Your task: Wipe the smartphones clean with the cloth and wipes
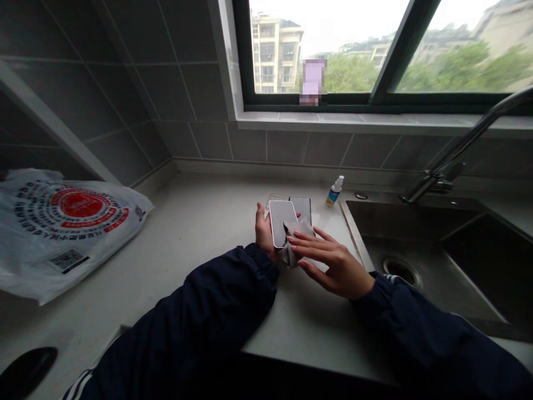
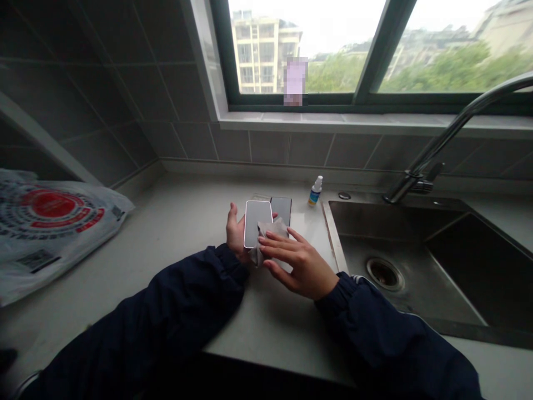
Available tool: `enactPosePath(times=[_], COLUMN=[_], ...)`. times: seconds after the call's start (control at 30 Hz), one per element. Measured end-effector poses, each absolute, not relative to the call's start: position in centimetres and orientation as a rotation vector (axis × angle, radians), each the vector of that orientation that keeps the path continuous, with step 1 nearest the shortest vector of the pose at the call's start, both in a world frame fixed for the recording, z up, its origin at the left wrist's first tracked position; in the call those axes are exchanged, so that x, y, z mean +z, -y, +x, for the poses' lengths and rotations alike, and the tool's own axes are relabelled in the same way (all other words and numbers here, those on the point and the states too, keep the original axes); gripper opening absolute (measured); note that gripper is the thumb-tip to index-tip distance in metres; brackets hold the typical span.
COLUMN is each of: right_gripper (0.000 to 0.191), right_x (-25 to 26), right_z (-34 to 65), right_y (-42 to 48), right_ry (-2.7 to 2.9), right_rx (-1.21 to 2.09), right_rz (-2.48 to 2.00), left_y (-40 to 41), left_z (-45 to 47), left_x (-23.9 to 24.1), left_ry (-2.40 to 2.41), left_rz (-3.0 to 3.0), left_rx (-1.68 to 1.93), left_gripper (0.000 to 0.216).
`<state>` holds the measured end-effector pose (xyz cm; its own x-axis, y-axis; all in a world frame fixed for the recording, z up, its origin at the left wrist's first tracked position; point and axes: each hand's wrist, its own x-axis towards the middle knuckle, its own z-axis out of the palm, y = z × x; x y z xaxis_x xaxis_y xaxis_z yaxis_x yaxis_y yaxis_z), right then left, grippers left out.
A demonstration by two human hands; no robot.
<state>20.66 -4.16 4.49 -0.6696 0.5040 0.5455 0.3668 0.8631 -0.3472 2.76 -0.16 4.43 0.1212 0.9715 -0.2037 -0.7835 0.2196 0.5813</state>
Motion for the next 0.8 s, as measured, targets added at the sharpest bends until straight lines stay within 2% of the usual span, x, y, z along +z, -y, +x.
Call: enactPosePath(times=[0.8], right_gripper=[0.045], right_x=[3.6], right_z=[21.2], right_y=[3.1], right_ry=[2.413], right_rx=[0.262], right_rz=[-0.941], left_y=[0.8], left_z=[3.3], left_x=[5.1], left_ry=[-0.450], left_rz=[0.370], left_rx=[1.108], left_gripper=[0.082])
